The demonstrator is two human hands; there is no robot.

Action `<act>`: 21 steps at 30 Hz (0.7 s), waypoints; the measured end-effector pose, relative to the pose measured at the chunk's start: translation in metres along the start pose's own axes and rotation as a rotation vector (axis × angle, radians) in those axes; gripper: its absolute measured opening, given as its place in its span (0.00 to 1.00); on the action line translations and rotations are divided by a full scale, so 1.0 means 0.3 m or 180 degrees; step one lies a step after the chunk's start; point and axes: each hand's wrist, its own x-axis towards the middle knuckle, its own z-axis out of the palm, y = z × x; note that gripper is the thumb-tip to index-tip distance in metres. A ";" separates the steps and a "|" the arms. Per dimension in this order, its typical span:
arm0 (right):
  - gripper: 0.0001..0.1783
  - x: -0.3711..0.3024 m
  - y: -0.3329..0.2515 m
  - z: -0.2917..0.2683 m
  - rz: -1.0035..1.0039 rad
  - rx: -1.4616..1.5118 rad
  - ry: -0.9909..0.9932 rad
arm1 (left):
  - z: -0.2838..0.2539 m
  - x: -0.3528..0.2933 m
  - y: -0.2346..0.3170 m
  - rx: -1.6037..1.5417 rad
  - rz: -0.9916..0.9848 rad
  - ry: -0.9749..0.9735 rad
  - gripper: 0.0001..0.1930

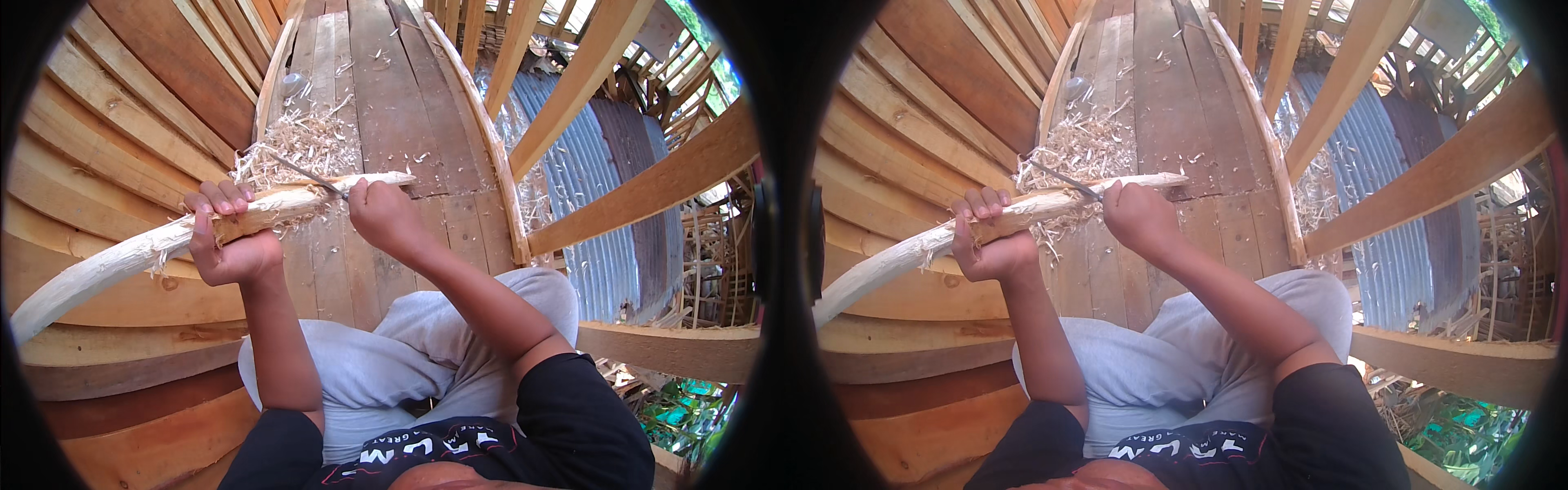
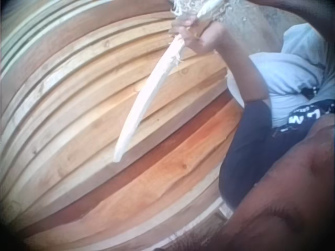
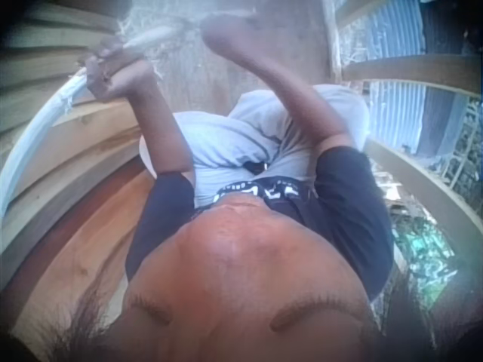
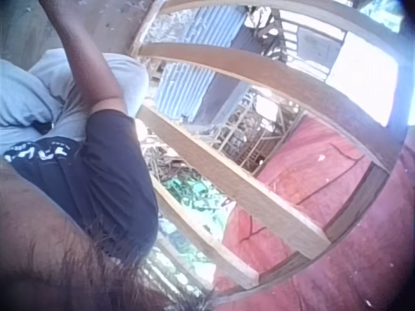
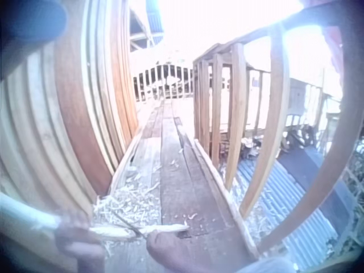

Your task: The person sits cross-legged and uses a knife to carve a long, curved piece of wood, peeling away bark and shaping the surface. Wood shavings accumulate on the floor as the person continues to refine the wood's shape.

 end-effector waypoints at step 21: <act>0.28 0.081 0.130 -0.024 0.0074 -0.0354 -0.0369 | -0.063 0.025 -0.028 -0.0153 0.0074 -0.0218 0.10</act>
